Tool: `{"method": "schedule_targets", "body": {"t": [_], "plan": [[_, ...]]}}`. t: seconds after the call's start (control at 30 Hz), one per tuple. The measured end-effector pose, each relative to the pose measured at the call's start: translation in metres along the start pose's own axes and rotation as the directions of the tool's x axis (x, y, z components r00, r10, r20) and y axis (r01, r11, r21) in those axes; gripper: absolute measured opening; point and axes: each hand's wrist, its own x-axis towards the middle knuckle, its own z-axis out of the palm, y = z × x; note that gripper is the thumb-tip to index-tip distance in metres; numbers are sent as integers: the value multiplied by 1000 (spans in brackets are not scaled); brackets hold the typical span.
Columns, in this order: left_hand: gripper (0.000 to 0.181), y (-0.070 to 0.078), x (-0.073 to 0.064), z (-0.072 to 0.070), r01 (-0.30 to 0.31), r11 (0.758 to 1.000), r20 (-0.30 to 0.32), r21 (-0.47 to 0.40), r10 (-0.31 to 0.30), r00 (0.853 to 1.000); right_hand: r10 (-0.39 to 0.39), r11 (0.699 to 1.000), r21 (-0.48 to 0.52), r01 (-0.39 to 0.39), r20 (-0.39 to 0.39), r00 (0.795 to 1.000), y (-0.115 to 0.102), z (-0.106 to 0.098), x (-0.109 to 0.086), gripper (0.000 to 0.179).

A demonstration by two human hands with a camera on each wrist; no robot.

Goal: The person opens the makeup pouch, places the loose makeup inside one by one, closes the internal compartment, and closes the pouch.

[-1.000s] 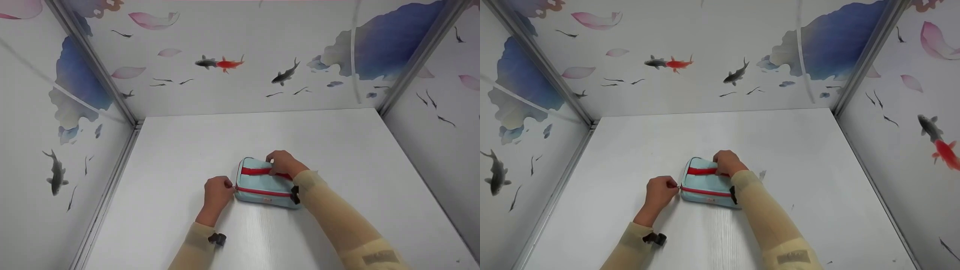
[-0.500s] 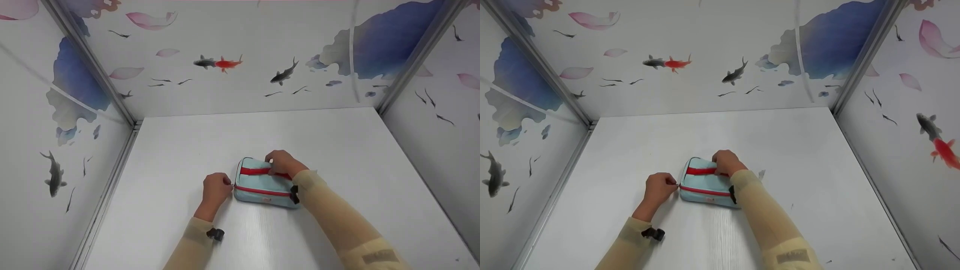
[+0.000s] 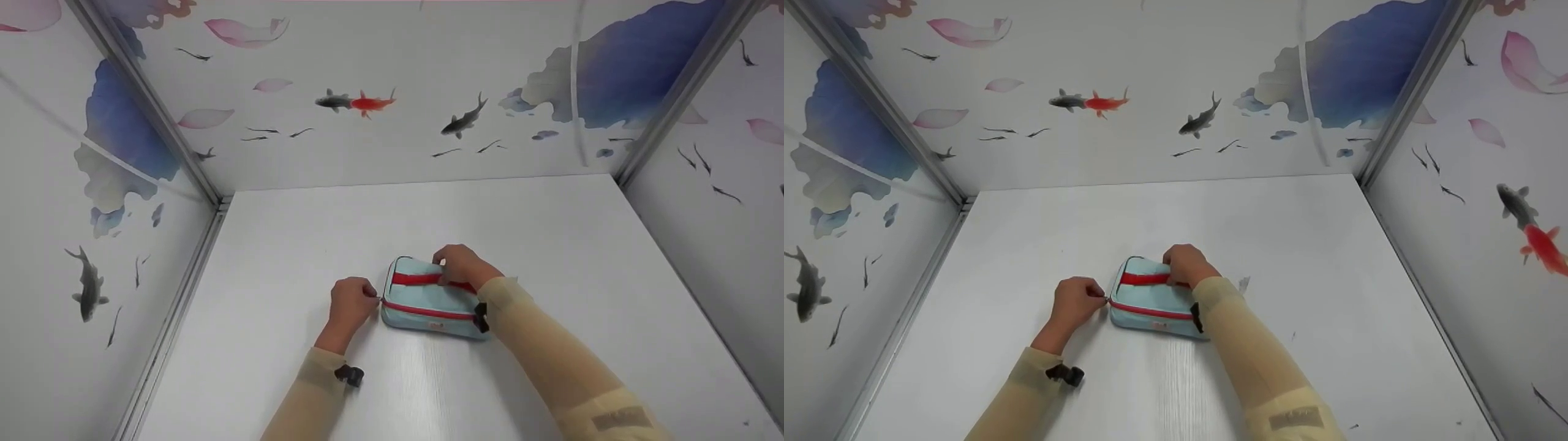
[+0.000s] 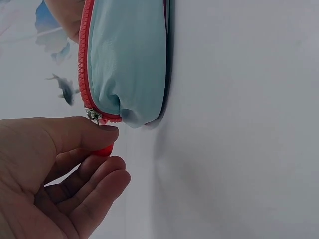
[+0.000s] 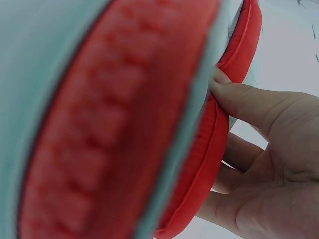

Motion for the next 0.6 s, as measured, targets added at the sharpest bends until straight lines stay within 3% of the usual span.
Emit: {"method": "schedule_targets", "body": {"t": [0.3,0.6], "plan": [[13,-3,9,-4,-55,998,16,4,55,998,-6,1000,-19,6,2,1000,1,1,3,43],[12,-2,14,-5,-41,999,40,16,40,998,25,1000,3,-25,13,1000,1,1,3,45]]}}
